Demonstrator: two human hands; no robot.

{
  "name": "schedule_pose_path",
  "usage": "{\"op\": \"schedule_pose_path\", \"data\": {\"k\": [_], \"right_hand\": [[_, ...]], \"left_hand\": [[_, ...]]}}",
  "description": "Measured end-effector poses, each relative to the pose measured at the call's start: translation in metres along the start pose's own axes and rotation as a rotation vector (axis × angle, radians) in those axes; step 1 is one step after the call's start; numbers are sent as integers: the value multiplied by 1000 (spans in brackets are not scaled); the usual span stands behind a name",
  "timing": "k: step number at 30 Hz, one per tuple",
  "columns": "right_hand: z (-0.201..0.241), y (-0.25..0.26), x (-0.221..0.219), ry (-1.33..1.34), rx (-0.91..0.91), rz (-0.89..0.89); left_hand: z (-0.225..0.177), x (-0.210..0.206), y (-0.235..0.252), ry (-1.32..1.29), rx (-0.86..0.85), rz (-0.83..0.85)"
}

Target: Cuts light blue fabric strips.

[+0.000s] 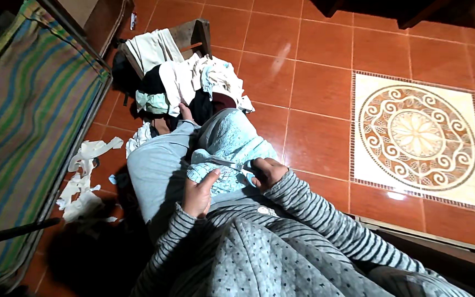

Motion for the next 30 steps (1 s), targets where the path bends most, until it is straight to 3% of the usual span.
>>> {"op": "schedule_pose_path", "data": {"k": [4,10,12,15,18,23,25,30], "right_hand": [[-1,1,3,155,-157,97],[-28,8,21,323,-271,-7],[-36,8,26,296,-296,3],[-52,3,21,253,-259,27],[-54,0,19,167,-178,23],[-48,6,19,107,-189,-25],[-50,7,23,213,-174,86],[-31,-7,47,324,-34,528]], "left_hand": [[-4,-1,4,-73,44,-9],[30,13,27,-307,459,-220],[37,7,24,-338,540,-167],[36,-4,23,-329,605,59],[36,-10,24,-245,612,165],[36,-19,28,-40,345,-39],[33,-18,27,-58,327,-94],[41,-7,15,-144,553,-56]]}}
Point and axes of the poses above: each hand's wrist, its own y-axis towards the middle knuckle, its own x-axis out of the back of the hand, z = x × y, the point moved 3 cm from there along y, towards the middle knuckle, and after that the axes turned 10 degrees about -x, right-handed, at the moved point
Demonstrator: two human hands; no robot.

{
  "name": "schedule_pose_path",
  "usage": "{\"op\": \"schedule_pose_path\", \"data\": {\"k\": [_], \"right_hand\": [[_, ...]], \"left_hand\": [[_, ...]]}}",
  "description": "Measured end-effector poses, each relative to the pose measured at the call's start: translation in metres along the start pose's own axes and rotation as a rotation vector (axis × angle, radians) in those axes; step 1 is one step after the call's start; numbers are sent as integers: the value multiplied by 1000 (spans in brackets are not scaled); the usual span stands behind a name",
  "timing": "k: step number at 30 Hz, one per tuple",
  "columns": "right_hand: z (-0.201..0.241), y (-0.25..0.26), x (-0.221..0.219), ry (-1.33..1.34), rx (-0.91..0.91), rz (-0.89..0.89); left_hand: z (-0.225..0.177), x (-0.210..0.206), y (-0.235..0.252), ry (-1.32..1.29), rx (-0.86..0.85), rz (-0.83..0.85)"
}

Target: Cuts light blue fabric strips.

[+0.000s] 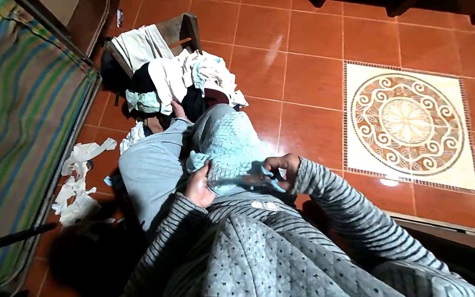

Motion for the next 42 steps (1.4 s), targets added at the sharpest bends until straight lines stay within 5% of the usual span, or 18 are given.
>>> {"op": "schedule_pose_path", "data": {"k": [4,8,11,18,23,26,28,32,42], "right_hand": [[13,-4,-5,-56,-201,111],[-18,7,-3,234,-71,-328],[-19,31,12,281,-164,-578],[-17,124,29,-53,-355,-508],[18,138,50,-95,-176,-620],[20,143,62,-61,-246,-662],[17,140,62,-73,-341,-582],[6,108,40,-63,-199,-502],[-32,10,-21,-4,-61,-548]], "left_hand": [[3,2,-10,156,-3,91],[-1,5,-17,330,-86,139],[1,4,-15,305,-116,130],[2,8,-13,311,-504,30],[-4,11,-10,61,-418,-85],[-2,14,-4,2,-293,-99],[1,17,1,-27,-191,-89],[1,17,4,-45,-66,-15],[3,4,4,319,-152,109]]}}
Point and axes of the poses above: each hand's wrist, its own y-axis towards the middle knuckle, its own x-axis out of the back of the hand, z = x × y, the point moved 3 cm from there along y, towards the middle knuckle, and after that the axes turned 10 degrees about -x, right-handed, at the moved point
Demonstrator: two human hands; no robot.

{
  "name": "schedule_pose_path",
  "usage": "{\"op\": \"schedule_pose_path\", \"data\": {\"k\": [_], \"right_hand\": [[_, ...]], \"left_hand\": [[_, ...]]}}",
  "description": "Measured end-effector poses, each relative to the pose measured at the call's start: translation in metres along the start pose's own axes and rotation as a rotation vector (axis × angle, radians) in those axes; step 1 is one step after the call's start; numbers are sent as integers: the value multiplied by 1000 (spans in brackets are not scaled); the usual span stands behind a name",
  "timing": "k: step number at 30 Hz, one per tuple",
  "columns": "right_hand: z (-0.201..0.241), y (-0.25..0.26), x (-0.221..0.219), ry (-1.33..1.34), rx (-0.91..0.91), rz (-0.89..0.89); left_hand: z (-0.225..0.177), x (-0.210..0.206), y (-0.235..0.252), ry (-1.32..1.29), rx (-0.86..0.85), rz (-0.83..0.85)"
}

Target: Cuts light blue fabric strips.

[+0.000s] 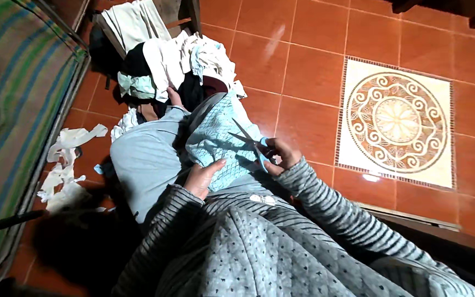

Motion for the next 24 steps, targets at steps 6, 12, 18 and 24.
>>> {"op": "schedule_pose_path", "data": {"k": [6,12,18,24], "right_hand": [[-8,-24,12,-78,54,51],[-9,-28,12,-176,81,31],[4,-26,8,-206,81,8],[14,-24,4,-265,96,-9]], "left_hand": [[-6,-4,-9,-46,52,-44],[-10,-7,-15,-178,95,-22],[-14,-9,-21,-169,40,-15],[-14,-8,-22,-151,22,3]]}}
Point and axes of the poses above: each hand's wrist, its own y-axis towards the middle knuckle, its own x-axis out of the back of the hand, z = x × y, the point moved 3 cm from there along y, towards the middle knuckle, and after that the axes turned 10 degrees about -x, right-handed, at the moved point
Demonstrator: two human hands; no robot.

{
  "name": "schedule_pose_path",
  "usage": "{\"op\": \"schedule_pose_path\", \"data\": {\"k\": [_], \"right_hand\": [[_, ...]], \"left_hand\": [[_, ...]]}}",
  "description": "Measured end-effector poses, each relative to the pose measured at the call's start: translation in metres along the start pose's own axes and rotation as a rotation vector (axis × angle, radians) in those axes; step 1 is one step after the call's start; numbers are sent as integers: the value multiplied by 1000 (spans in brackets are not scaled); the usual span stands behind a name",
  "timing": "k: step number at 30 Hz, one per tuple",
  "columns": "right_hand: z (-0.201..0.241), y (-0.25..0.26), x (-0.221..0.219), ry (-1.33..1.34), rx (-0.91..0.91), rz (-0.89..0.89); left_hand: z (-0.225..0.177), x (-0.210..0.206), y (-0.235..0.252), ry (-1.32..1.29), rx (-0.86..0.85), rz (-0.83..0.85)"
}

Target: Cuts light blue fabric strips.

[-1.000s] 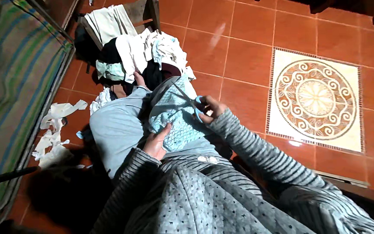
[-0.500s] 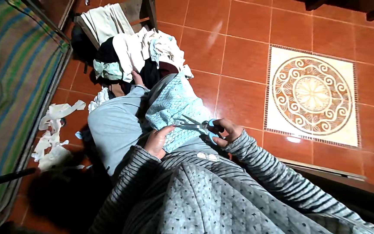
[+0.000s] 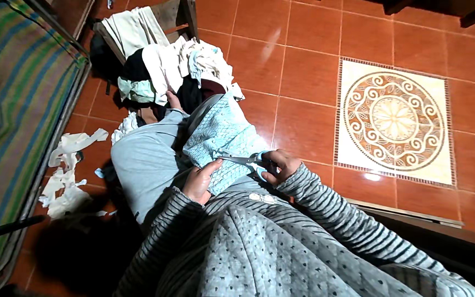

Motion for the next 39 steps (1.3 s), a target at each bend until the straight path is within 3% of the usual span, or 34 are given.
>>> {"op": "schedule_pose_path", "data": {"k": [12,19,22,24,28,34,39], "right_hand": [[0,1,-5,-42,0,21],[-1,2,-5,18,-130,107],[-8,3,-4,87,-191,126],[-13,3,-6,78,-134,105],[-14,4,-8,28,-43,105],[-15,8,-9,8,-18,125],[-14,9,-7,77,-92,168]], "left_hand": [[1,-1,-2,0,8,-7],[1,-1,-3,38,19,-16],[4,4,5,78,-75,-84],[5,8,13,79,-144,-177],[3,14,25,-104,-72,-274],[4,6,36,-216,53,-231],[6,4,47,-81,26,-128]]}}
Point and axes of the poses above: each hand's wrist, its own y-axis towards the middle knuckle, its own x-axis out of the back of the hand, z = x × y, the point moved 3 cm from there along y, towards the middle knuckle, and after that the axes turned 10 degrees about -x, right-handed, at the moved point
